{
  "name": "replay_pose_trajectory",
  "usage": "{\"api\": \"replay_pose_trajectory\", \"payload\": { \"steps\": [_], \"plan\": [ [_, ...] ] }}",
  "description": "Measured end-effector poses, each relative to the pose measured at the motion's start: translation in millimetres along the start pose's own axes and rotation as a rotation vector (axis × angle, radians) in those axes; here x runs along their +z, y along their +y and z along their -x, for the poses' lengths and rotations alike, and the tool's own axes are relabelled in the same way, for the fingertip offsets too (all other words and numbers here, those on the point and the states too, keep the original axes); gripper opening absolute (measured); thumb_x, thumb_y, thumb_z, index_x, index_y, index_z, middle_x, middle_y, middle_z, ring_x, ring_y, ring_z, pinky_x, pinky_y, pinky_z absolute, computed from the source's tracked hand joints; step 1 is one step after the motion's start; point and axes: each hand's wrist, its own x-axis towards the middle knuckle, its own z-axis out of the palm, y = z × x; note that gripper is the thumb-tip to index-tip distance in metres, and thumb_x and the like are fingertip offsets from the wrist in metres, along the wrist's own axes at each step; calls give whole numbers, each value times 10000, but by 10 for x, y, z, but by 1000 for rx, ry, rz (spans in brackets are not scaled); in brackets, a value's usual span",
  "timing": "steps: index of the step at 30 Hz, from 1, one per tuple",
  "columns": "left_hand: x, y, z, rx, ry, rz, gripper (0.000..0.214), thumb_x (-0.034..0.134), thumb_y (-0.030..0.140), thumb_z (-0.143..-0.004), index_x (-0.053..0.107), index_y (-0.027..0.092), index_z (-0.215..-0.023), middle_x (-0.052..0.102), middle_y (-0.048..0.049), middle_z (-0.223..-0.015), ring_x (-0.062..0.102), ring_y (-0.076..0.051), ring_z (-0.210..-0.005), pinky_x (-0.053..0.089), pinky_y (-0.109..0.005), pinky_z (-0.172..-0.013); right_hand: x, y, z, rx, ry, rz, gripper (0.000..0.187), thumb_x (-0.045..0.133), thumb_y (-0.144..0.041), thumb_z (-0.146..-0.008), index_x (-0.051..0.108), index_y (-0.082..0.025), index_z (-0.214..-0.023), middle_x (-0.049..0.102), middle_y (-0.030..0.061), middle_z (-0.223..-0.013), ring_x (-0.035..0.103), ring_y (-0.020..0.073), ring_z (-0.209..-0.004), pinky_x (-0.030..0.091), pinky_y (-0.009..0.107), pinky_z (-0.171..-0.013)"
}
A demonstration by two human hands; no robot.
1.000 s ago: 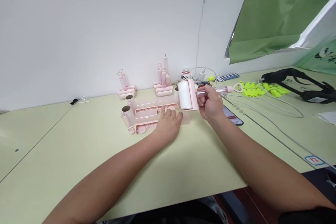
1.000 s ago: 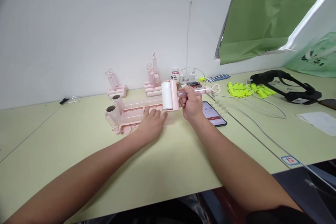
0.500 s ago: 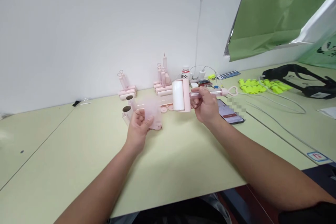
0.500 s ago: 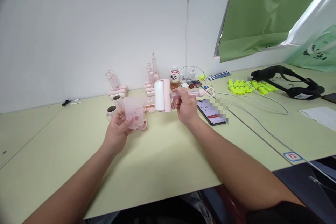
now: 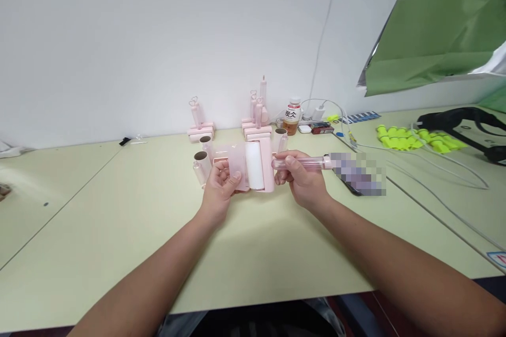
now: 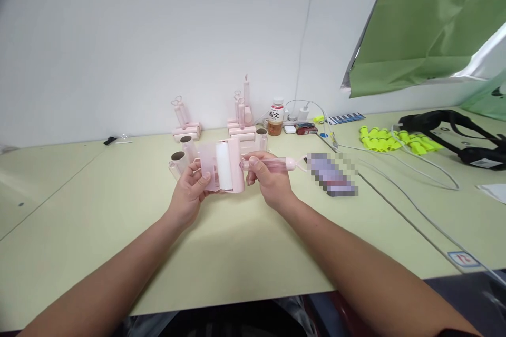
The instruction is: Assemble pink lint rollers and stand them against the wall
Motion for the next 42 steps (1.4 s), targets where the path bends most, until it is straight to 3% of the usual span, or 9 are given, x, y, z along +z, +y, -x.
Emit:
{"api": "replay_pose_trajectory", "payload": {
  "steps": [7,16,24,26,29,34,37,40,42],
  "plan": [
    [10,0,30,1,-28,-77,564,799,426,-693,479,219,-1109,649,-51,-1061,637,-159,-836,551,-273,-653,39,42,22,26,-15,11,361,691,-527,-790,666,-177,-876,579,-38,-511,548,125,-465,469,278,-495],
    [18,7,65,19,-227,-190,518,732,436,-775,476,213,-1166,629,-97,-1132,636,-200,-913,539,-301,-690,139,46,68,69,-101,29,391,695,-542,-777,638,-165,-865,561,-46,-504,535,109,-447,463,248,-450],
    [7,118,86,-38,-273,-320,516,552,538,-872,550,209,-1269,659,-73,-1013,626,-194,-829,536,-307,-681,96,21,203,-194,-218,248,296,673,-368,-838,642,-207,-1084,699,63,-905,652,163,-662,537,303,-573],
    [3,136,91,23,-221,-417,488,483,530,-910,568,210,-1268,636,-87,-1069,613,-206,-889,532,-335,-742,81,15,221,-295,-214,384,216,663,-340,-846,679,-209,-1017,706,87,-1002,679,202,-799,546,320,-653],
    [18,201,143,278,-89,-657,449,481,476,-926,542,227,-1295,558,-102,-1204,568,-211,-995,502,-362,-837,83,-12,214,-382,-184,537,183,656,-364,-846,680,-188,-804,698,57,-798,659,190,-720,507,284,-603],
    [210,468,314,669,-167,-918,563,595,465,-858,476,203,-1342,573,-22,-876,521,-132,-703,474,-273,-650,143,-59,200,-370,-242,801,227,635,-380,-850,621,-180,-744,545,-32,-547,488,102,-493,361,217,-490],
    [378,661,314,673,-156,-1011,491,651,437,-823,546,189,-1233,542,42,-680,465,-96,-545,401,-225,-524,179,-53,211,-374,-285,934,241,582,-373,-869,596,-184,-720,594,-9,-610,521,114,-542,338,218,-510],
    [514,859,181,630,-185,-1154,203,623,376,-846,641,187,-916,537,48,-581,464,-93,-505,351,-228,-502,189,-57,217,-372,-239,1028,275,563,-411,-879,589,-182,-730,614,12,-631,544,134,-561,322,231,-514],
    [575,1011,36,602,-231,-1255,231,586,375,-860,617,183,-734,526,42,-533,449,-96,-483,315,-236,-483,180,-78,217,-338,-201,1034,276,575,-436,-880,607,-179,-785,595,2,-604,524,130,-529,321,235,-507]
  ]
}}
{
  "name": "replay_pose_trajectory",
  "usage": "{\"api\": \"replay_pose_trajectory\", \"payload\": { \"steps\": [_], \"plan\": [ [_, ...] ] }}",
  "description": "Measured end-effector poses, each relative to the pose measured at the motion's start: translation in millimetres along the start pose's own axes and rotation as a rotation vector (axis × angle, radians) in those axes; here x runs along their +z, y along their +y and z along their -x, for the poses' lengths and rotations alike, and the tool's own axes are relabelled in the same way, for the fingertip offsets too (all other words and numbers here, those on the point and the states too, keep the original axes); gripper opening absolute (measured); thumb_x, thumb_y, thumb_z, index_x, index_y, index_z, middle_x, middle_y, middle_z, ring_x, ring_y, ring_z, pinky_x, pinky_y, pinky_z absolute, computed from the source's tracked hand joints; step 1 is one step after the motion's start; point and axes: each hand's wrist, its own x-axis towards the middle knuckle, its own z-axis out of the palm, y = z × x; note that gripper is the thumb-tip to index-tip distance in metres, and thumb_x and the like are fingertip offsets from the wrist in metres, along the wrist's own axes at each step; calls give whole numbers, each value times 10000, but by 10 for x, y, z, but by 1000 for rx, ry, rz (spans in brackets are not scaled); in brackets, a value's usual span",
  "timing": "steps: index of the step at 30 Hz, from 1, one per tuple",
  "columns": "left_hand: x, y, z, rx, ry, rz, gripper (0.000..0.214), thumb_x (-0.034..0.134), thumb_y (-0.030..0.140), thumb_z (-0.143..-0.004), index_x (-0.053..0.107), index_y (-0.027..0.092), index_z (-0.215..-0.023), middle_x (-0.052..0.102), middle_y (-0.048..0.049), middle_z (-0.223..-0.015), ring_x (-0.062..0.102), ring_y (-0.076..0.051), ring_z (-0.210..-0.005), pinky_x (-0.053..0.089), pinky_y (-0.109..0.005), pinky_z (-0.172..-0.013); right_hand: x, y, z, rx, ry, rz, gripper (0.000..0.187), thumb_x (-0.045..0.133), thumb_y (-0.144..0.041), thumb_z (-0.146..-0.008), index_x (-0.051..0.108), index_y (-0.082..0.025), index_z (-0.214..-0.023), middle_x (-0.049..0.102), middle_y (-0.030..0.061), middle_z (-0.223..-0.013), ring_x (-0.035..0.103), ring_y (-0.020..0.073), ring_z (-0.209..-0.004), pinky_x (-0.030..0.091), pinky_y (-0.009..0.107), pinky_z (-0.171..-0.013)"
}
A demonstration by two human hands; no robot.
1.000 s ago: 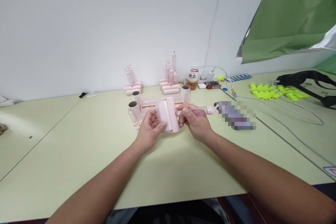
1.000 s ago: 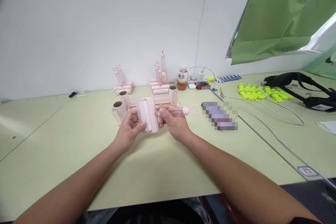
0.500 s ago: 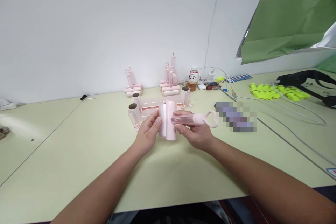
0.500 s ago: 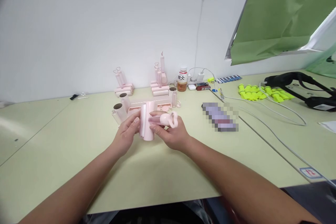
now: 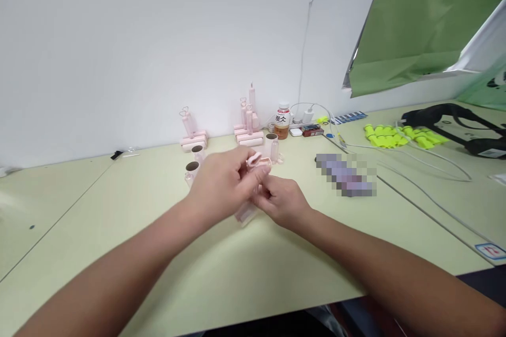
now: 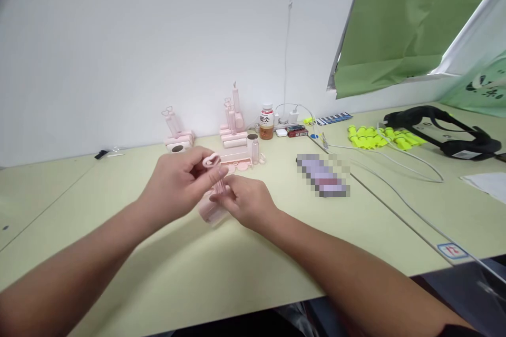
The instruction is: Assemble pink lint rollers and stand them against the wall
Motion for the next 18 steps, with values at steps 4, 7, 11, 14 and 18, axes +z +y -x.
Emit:
{"api": "replay_pose_trajectory", "payload": {
  "steps": [4,7,11,14,18],
  "plan": [
    [-271,-129,-444,-36,-49,-59,289,575,368,-843,621,174,-634,486,35,-476,436,-104,-469,302,-239,-470,-61,1,0,25,118,-225,288,572,-396,-903,604,-181,-1092,584,-27,-647,499,105,-511,395,228,-538],
    [-495,-343,-786,-132,18,-57,231,589,344,-836,681,160,-731,510,20,-495,431,-99,-472,334,-243,-488,-58,0,7,50,206,-376,256,561,-359,-910,601,-190,-1098,555,-36,-643,487,100,-511,411,226,-531],
    [-672,-710,-1202,-239,10,-118,247,597,373,-851,684,142,-864,583,-24,-588,501,-116,-552,392,-266,-541,6,-5,25,77,78,-456,205,578,-314,-894,616,-174,-1040,551,-38,-638,476,83,-499,403,207,-506],
    [-637,-999,-1469,-323,-28,-182,324,541,392,-896,673,100,-947,621,-43,-677,583,-143,-655,426,-283,-600,46,-15,42,71,-54,-498,181,576,-304,-891,628,-164,-995,542,-40,-625,456,70,-474,382,196,-483],
    [-426,-1420,-1785,-431,-28,-228,332,600,425,-849,673,155,-1028,699,-81,-803,618,-195,-700,464,-337,-629,65,-32,56,50,-118,-522,182,579,-289,-884,646,-156,-989,566,-27,-635,468,75,-499,389,197,-506]
  ]
}}
